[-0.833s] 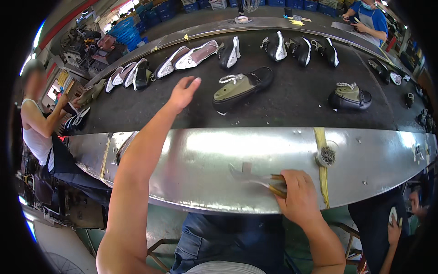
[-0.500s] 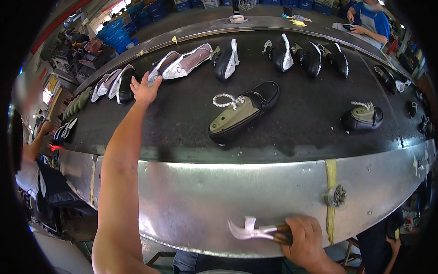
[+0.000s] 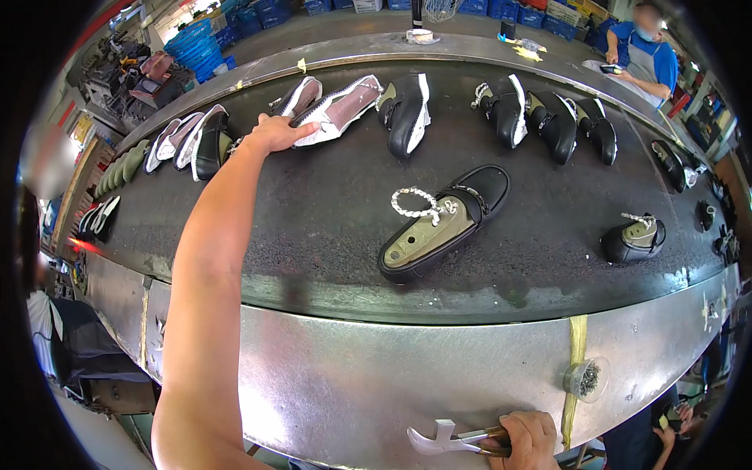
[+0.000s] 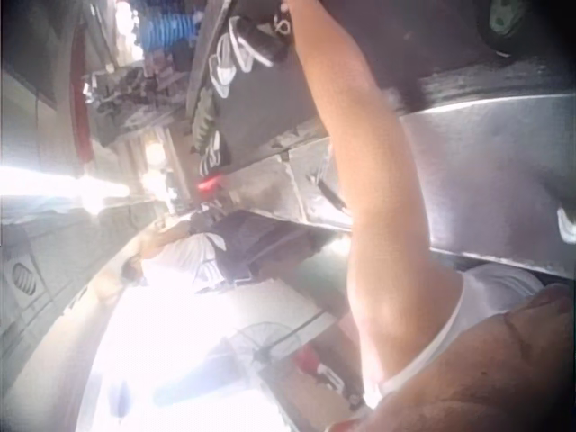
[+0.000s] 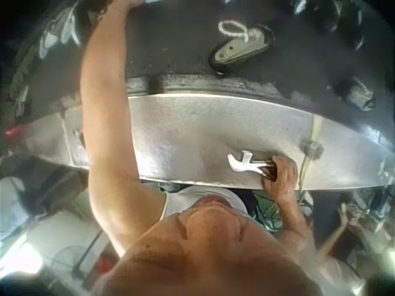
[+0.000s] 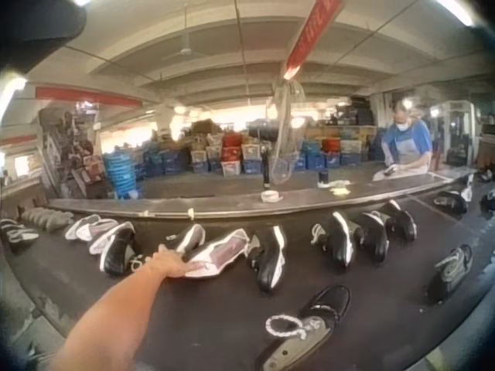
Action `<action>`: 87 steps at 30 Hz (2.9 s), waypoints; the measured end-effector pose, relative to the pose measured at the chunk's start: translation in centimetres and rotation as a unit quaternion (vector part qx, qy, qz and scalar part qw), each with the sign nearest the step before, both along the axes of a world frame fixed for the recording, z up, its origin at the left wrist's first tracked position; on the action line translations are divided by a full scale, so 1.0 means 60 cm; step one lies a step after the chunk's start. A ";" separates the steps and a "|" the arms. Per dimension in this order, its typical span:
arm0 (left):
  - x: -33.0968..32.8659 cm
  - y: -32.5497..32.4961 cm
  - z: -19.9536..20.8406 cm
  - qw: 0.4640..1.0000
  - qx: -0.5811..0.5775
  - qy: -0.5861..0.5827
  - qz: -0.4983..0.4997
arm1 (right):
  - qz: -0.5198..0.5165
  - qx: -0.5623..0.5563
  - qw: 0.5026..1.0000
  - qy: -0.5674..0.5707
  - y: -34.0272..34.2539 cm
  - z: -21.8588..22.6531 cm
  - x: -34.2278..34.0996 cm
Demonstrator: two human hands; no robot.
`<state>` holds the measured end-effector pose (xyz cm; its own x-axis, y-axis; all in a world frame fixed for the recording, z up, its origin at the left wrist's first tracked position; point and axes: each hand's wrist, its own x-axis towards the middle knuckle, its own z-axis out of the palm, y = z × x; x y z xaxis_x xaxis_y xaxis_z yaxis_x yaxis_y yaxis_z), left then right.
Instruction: Assembling and finishing footwear on a shoe factory production line using pliers.
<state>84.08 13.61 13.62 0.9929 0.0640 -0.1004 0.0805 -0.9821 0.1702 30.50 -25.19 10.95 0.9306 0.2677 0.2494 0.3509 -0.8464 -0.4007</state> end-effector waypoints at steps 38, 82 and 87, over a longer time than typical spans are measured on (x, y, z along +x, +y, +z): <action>-0.958 0.046 0.061 0.914 -0.402 -0.044 0.019 | -0.103 0.105 0.974 -0.171 0.087 -0.055 -0.094; -1.251 0.097 -0.311 0.534 -0.808 0.216 0.124 | 0.086 0.316 0.863 0.384 0.269 -0.039 -0.323; -1.247 0.083 -0.290 0.583 -0.760 0.000 0.287 | 0.019 0.165 0.926 0.340 0.320 -0.026 -0.315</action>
<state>9.25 18.58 -3.81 0.8520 0.2224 -0.4740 0.3211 0.4931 0.8085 11.58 -5.98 9.40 0.8940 0.3169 -0.3167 -0.0502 -0.6315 -0.7737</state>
